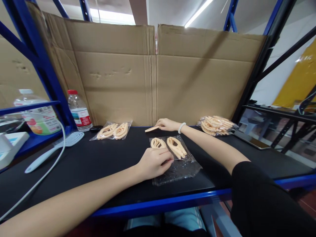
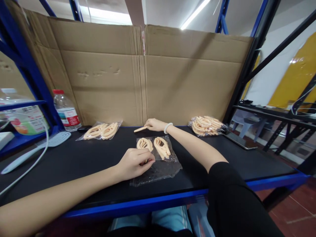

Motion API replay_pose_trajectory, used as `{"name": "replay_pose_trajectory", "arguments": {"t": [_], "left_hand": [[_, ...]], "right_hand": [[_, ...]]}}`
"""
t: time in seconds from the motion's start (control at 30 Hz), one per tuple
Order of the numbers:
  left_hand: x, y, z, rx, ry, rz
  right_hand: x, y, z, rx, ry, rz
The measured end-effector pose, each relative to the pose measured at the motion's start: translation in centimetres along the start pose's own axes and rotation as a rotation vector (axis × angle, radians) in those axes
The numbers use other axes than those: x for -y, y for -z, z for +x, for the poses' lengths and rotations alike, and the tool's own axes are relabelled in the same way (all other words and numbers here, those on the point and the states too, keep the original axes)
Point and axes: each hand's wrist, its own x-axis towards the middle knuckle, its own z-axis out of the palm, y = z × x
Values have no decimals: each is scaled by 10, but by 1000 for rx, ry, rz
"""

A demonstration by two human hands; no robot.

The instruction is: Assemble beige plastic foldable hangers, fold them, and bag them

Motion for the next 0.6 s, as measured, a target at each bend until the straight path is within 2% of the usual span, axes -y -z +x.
{"name": "replay_pose_trajectory", "arguments": {"t": [0.1,0.2,0.3,0.4,0.43,0.5,0.6], "left_hand": [[1,0,0,-3,0,5],[1,2,1,-9,11,16],[1,5,3,-18,26,34],[1,7,4,-44,34,56],[1,7,4,-56,36,58],[2,8,5,-77,35,45],[2,8,5,-101,30,24]], "right_hand": [[12,18,-29,-190,-11,-48],[37,39,-67,-468,17,-86],[78,59,-120,-661,-31,-60],[129,69,-177,-853,-73,-118],[147,68,-193,-869,-64,-164],[177,61,-219,-813,-28,-267],[205,39,-231,-639,14,-313]]}}
